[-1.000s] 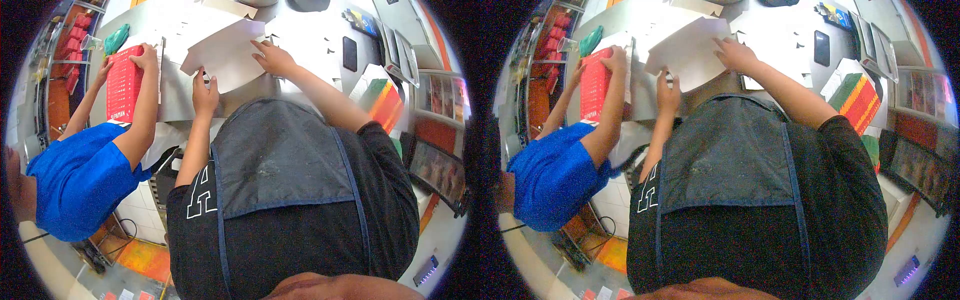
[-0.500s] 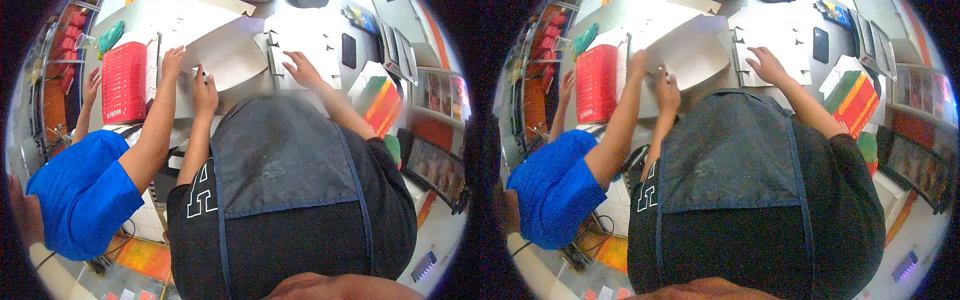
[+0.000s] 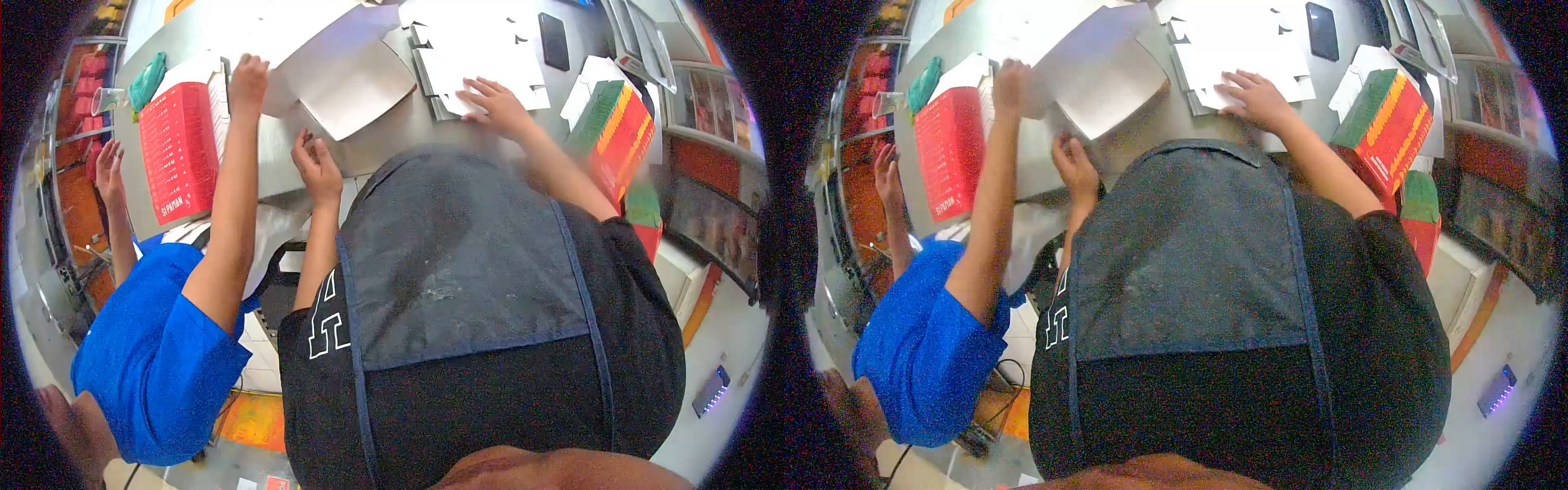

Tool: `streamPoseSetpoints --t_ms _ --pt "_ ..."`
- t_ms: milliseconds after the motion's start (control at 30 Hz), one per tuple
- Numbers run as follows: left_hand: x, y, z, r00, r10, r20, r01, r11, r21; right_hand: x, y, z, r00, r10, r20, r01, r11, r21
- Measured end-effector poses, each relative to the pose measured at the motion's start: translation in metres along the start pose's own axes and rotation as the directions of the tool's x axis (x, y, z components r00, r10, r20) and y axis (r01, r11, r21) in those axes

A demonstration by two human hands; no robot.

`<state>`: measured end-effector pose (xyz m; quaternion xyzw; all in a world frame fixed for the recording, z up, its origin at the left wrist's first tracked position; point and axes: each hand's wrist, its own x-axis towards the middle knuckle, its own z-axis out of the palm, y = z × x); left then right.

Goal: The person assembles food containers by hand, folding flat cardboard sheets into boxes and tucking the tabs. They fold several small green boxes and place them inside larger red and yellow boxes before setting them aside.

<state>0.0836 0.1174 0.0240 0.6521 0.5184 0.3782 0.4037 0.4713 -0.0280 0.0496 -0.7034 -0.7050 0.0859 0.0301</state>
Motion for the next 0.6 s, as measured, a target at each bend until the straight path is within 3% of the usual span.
streamPoseSetpoints --t_ms 100,133,200,233,333,400,500,567,600 --pt "0.0 0.014 -0.003 0.95 0.305 0.074 -0.314 0.914 0.259 0.003 0.009 -0.014 0.998 -0.063 0.015 0.059 0.977 0.203" --pt "0.002 0.022 -0.007 0.948 0.292 0.125 -0.316 0.901 0.297 0.006 0.006 -0.017 0.993 -0.08 -0.09 0.097 0.973 0.211" --pt "0.002 0.034 -0.008 0.94 0.264 0.215 -0.329 0.867 0.374 0.008 0.001 -0.028 0.998 0.041 -0.038 -0.029 0.958 0.285" --pt "0.002 0.035 -0.008 0.939 0.287 0.192 -0.342 0.848 0.405 0.01 0.0 -0.035 0.995 0.097 -0.012 -0.088 0.944 0.318" --pt "0.005 0.03 -0.007 0.928 0.35 0.131 -0.368 0.801 0.472 0.018 -0.002 -0.061 0.97 0.197 -0.142 -0.129 0.913 0.387" --pt "0.007 0.032 -0.01 0.916 0.386 0.106 -0.386 0.783 0.487 0.027 0.005 -0.076 0.948 0.197 -0.251 -0.081 0.909 0.409" --pt "0.011 0.034 -0.011 0.95 0.294 0.108 -0.31 0.84 0.445 0.036 0.005 -0.122 0.907 0.248 -0.34 -0.087 0.901 0.424" --pt "0.019 0.022 -0.013 0.946 0.282 0.162 -0.325 0.843 0.428 0.045 0.015 -0.137 0.863 0.348 -0.367 -0.103 0.832 0.546" --pt "0.022 0.013 -0.015 0.949 0.247 0.196 -0.311 0.842 0.441 0.056 0.04 -0.125 0.865 0.35 -0.36 -0.039 0.761 0.647"
